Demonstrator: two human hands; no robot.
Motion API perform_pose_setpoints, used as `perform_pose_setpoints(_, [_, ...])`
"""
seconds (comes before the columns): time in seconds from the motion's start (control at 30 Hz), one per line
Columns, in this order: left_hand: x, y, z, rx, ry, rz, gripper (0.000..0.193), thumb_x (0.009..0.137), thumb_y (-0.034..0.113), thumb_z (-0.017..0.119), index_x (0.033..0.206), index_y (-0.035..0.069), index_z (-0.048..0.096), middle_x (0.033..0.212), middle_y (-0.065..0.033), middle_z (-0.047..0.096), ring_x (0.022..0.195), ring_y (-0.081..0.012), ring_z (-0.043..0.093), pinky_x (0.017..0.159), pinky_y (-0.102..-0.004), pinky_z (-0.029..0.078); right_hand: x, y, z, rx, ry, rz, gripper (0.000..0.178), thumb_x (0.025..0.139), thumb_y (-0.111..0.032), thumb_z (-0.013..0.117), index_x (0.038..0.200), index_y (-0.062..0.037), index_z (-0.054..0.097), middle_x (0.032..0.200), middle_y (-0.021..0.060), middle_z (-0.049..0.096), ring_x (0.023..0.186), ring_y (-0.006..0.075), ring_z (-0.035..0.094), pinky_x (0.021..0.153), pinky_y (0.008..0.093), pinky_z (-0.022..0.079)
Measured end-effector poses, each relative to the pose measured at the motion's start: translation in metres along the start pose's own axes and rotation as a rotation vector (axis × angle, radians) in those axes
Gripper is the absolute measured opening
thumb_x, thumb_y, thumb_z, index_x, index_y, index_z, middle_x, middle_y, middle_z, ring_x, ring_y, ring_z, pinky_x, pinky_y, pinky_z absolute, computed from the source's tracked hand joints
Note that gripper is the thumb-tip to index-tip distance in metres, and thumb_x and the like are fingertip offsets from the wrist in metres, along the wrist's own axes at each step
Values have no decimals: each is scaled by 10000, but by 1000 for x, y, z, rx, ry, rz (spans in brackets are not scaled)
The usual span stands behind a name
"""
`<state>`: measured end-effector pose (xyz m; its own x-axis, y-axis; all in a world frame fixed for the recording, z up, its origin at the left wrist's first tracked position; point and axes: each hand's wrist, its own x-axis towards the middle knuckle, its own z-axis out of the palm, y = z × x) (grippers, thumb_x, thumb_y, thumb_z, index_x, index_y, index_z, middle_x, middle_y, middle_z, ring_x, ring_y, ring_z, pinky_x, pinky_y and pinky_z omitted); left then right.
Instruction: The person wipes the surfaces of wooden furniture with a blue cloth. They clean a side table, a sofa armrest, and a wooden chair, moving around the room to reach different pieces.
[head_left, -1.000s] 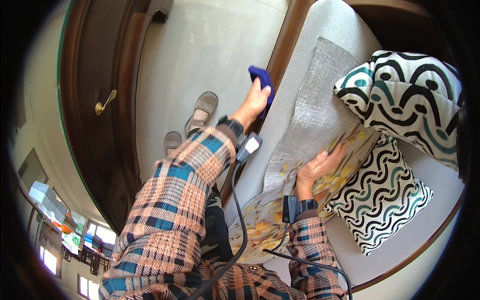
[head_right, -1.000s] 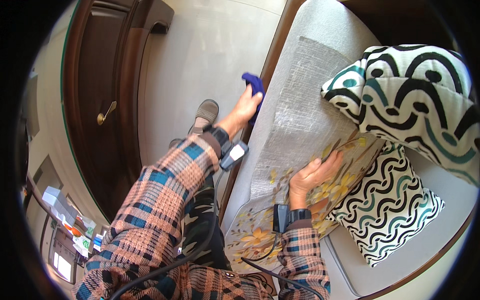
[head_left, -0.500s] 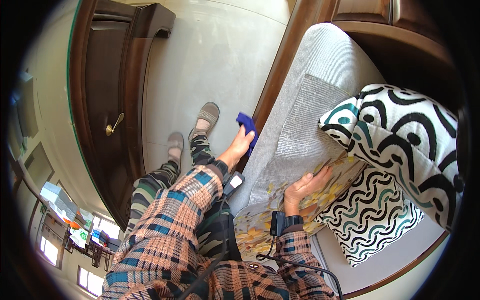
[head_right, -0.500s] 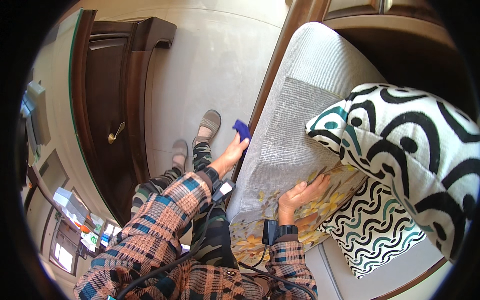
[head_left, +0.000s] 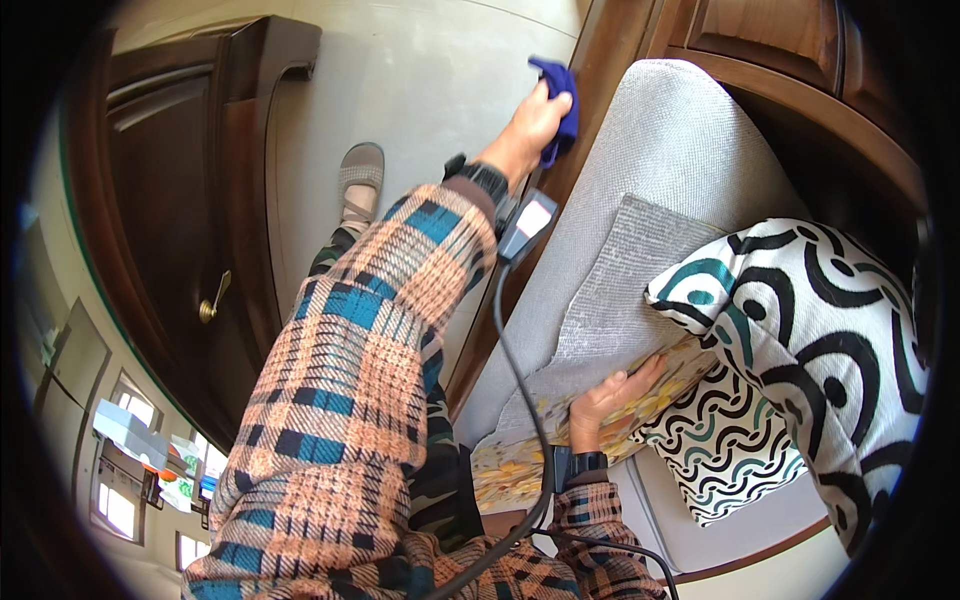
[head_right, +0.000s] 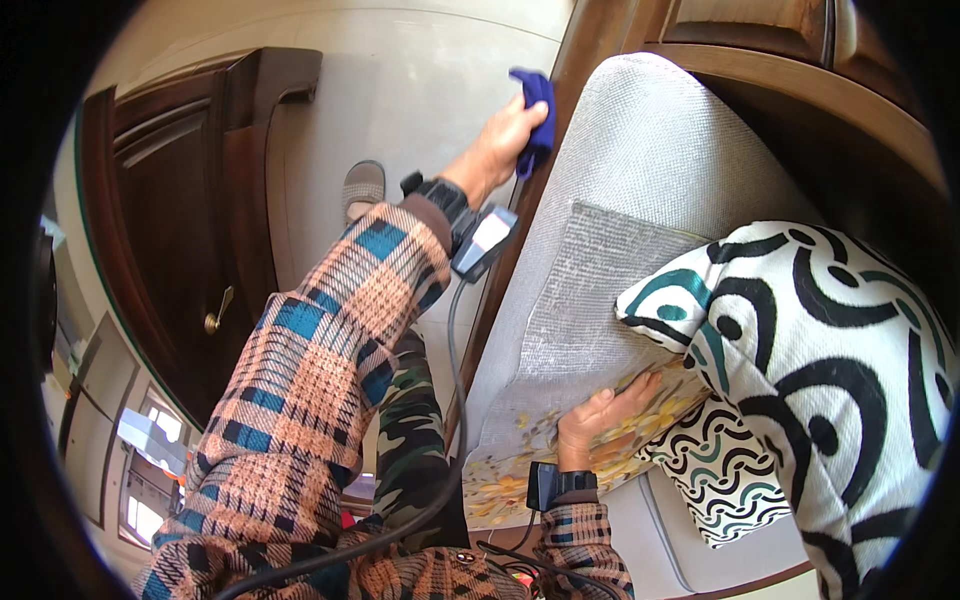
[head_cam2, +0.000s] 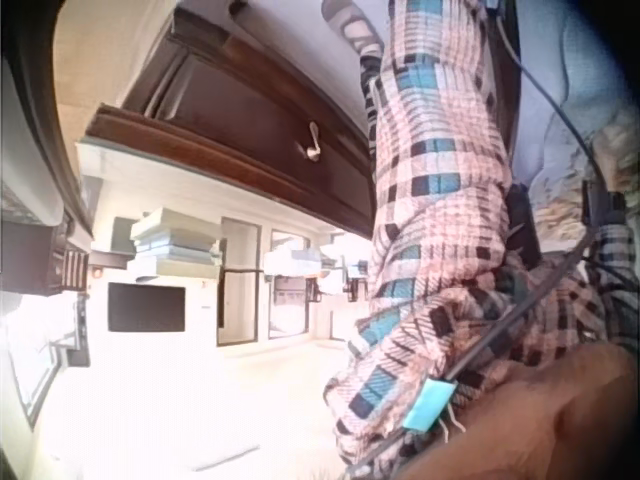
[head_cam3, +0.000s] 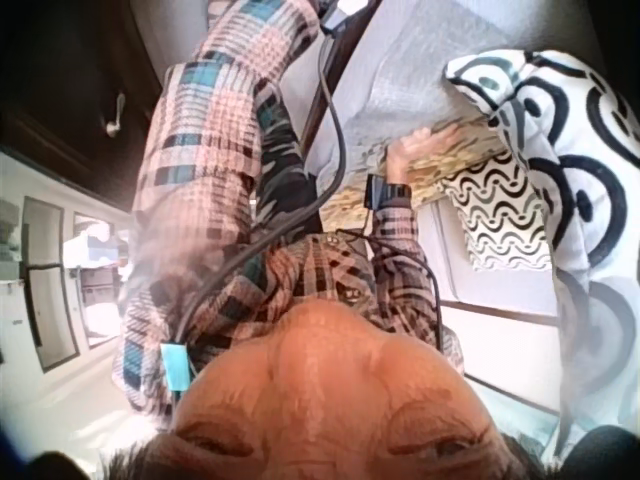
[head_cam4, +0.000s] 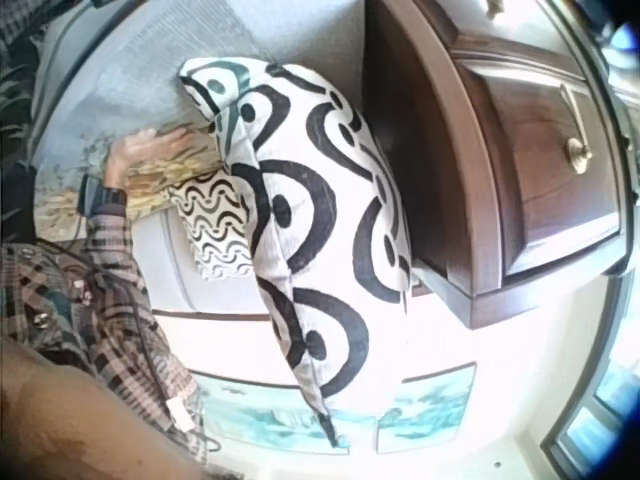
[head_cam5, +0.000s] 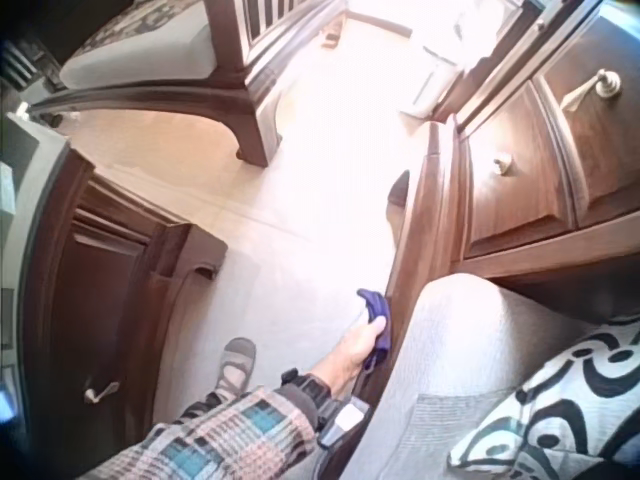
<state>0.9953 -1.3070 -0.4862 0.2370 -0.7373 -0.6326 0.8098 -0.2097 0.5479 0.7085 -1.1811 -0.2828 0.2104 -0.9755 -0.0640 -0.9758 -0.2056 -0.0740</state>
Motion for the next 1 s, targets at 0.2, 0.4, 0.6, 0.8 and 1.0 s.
perform_pose_setpoints(0.2, [-40, -29, -14, 121, 42, 69, 464, 971, 298, 485, 1350, 40, 414, 1137, -64, 555, 1019, -150, 500, 907, -318, 416, 1, -7, -11, -42, -88, 9, 649, 1002, -402, 243, 1380, 125, 255, 1452, 339, 220, 1346, 477, 233, 1116, 547, 150])
perform_pose_setpoints(0.4, [-134, -67, -29, 79, 131, -346, 516, 996, 268, 434, 1440, 51, 285, 1295, -56, 464, 1161, -154, 429, 1010, -319, 349, 2, -9, -11, -62, -98, 9, 648, 1001, -392, 249, 1390, 127, 242, 1455, 339, 216, 1351, 477, 226, 1118, 547, 147])
perform_pose_setpoints(0.6, [-51, -4, 12, 206, 15, 136, 503, 934, 124, 448, 1387, -37, 298, 1328, -178, 423, 1256, -290, 391, 1071, -384, 302, 3, -10, -12, -93, -113, 18, 640, 998, -379, 250, 1389, 128, 250, 1448, 336, 237, 1354, 472, 233, 1121, 537, 157])
perform_pose_setpoints(0.8, [71, 64, 43, 612, 82, 531, 512, 853, 178, 503, 1301, -32, 371, 1285, -275, 435, 1182, -454, 411, 1028, -483, 332, 5, -10, -15, -101, -136, 39, 656, 988, -390, 250, 1391, 127, 255, 1453, 330, 244, 1353, 463, 247, 1126, 520, 160])
perform_pose_setpoints(1.0, [-6, 14, 3, 325, -41, 239, 550, 936, 209, 475, 1406, -5, 286, 1323, -196, 442, 1224, -280, 434, 1043, -376, 333, 5, -9, -14, -121, -140, 52, 675, 985, -407, 257, 1406, 119, 247, 1468, 324, 239, 1366, 456, 239, 1133, 502, 152])
